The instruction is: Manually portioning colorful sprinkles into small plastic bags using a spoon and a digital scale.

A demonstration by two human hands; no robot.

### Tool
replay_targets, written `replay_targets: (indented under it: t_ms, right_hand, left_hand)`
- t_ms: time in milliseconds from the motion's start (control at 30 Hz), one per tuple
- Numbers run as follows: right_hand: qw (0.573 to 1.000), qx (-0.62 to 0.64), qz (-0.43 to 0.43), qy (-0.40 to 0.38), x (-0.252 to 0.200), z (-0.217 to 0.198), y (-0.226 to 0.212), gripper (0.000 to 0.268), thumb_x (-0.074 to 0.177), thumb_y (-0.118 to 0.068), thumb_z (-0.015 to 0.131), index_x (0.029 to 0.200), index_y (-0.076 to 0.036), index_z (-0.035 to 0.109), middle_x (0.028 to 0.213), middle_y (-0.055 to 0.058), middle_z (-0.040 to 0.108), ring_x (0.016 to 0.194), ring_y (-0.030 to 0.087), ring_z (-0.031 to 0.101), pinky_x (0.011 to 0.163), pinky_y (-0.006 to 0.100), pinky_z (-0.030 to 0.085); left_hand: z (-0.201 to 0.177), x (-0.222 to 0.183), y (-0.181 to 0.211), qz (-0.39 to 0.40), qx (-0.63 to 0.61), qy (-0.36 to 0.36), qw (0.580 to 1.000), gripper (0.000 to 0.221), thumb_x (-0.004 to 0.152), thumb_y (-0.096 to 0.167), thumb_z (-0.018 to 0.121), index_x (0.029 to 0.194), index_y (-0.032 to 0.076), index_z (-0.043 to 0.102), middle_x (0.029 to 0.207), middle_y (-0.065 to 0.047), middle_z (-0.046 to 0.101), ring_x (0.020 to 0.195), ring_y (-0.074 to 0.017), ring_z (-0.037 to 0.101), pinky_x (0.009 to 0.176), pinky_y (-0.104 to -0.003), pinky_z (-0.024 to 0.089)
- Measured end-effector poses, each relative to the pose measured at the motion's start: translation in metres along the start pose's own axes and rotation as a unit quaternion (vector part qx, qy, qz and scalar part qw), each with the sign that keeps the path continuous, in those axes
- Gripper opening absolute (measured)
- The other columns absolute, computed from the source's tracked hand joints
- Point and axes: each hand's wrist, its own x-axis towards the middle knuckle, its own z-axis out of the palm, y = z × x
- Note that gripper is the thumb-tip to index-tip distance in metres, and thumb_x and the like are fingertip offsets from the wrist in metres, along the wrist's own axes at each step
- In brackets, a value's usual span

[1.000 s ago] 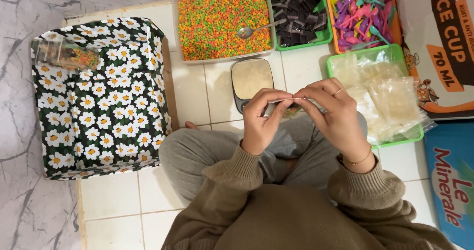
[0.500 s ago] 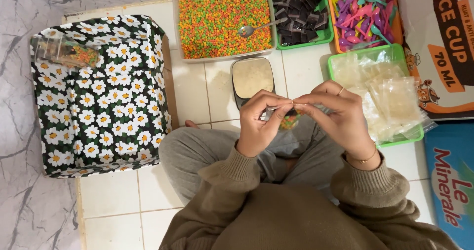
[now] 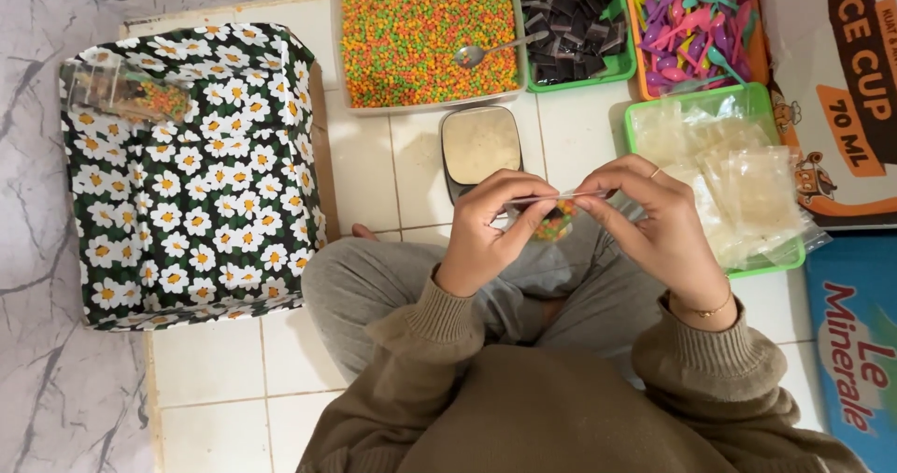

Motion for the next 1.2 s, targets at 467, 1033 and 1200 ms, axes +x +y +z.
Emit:
replay_targets:
  t_ms: [467,1033,1200]
  right_hand:
    - [0.999,-0.003,-0.034,0.009,-0.003,0.01,0.005,0.011,0.088,-0.001,0.081,0.098,-0.003,0.077,0.092,0.012,0.071,0.086,0.031,0.069,0.08,0.041,0.055]
    - [0.991,0.076,0.069,0.089,0.011,0.076,0.023,0.014,0.093,0.009,0.08,0.105,0.006,0.076,0.09,0.017,0.064,0.079,0.027,0.07,0.067,0.034,0.06]
    - [0.986,-0.023,-0.003,0.162,0.028,0.13,-0.011,0.012,0.091,0.006,0.085,0.099,0.0,0.08,0.075,0.013,0.062,0.059,0.026,0.064,0.052,0.032,0.051]
  left_hand:
    - [0.007,-0.006,0.008,0.034,0.054,0.033,0.997,0.008,0.093,0.003,0.075,0.1,0.006,0.077,0.092,-0.009,0.073,0.086,-0.0262,0.072,0.076,-0.034,0.058]
    - [-0.01,-0.019,-0.017,0.025,0.237,0.2,0.95,0.089,0.091,0.03,0.079,0.16,0.003,0.029,0.156,-0.025,0.04,0.14,-0.0447,0.045,0.119,-0.055,0.035]
    - [0.001,-0.032,-0.046,0.05,0.27,0.185,0.944,0.097,0.087,-0.005,0.075,0.16,-0.012,0.012,0.158,-0.04,0.028,0.142,-0.0546,0.037,0.119,-0.056,0.031]
